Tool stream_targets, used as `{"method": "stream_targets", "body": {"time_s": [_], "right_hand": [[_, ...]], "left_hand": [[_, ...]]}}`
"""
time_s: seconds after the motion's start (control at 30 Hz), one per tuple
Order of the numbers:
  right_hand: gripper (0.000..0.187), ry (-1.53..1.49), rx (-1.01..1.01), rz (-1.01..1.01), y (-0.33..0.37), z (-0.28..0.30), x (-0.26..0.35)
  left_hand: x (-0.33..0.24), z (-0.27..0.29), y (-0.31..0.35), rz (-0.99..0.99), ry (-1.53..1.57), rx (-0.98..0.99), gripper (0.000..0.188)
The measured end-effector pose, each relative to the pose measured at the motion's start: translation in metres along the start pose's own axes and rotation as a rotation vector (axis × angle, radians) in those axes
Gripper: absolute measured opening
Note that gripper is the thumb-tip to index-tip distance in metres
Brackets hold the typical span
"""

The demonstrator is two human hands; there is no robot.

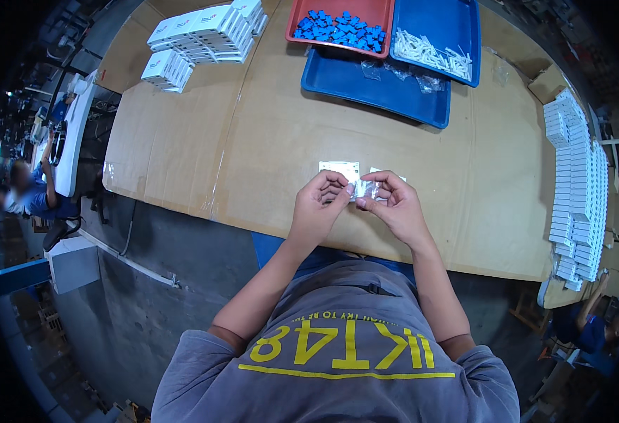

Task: Assembling small parts and placing them into individual white cardboard boxes.

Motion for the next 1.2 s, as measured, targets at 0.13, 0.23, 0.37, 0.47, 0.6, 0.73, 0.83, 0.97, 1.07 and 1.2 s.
{"method": "stream_targets", "body": {"time_s": [0.13,0.23,0.37,0.47,0.6,0.73,0.83,0.97,1.07,1.2], "right_hand": [[0.032,0.144,-0.002,0.015,0.001,0.003,-0.011],[0.036,0.053,0.007,-0.023,0.006,-0.004,-0.010],[0.044,-0.049,0.031,-0.017,0.013,-0.007,-0.012],[0.044,-0.027,0.047,-0.017,0.017,-0.011,-0.018],[0.043,-0.046,0.023,-0.009,0.023,-0.014,-0.025],[0.042,-0.047,0.012,0.007,0.030,-0.016,-0.031],[0.041,-0.053,0.006,0.019,0.034,-0.016,-0.034],[0.040,-0.032,-0.020,0.062,0.038,-0.019,-0.039],[0.041,0.026,-0.058,0.057,0.037,-0.016,-0.048],[0.036,-0.047,-0.092,0.026,0.043,-0.015,-0.050]], "left_hand": [[-0.002,0.002,0.005,-0.042,0.108,0.013,0.019],[0.000,0.004,0.010,-0.020,0.011,0.038,0.023],[-0.019,-0.002,0.020,-0.070,-0.110,0.036,0.028],[-0.016,0.008,0.023,-0.084,-0.185,0.004,0.027],[-0.019,0.013,0.031,-0.158,-0.336,0.023,0.028],[-0.004,0.016,0.040,-0.019,-0.233,0.044,0.027],[-0.002,0.011,0.046,0.069,-0.250,0.099,0.028],[-0.006,0.018,0.052,0.043,-0.182,0.105,0.028],[0.002,0.024,0.051,0.034,-0.262,0.081,0.027],[0.004,0.033,0.054,0.000,-0.395,0.059,0.021]]}}
Point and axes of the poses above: each hand's wrist, its own y-axis away from the middle knuckle, its own z-axis out of the back of the hand, x = y × z, the point moved 10 cm from there along -y, towards the middle knuckle, and after that the axes turned 5 degrees about -x, right-handed, at the moved point
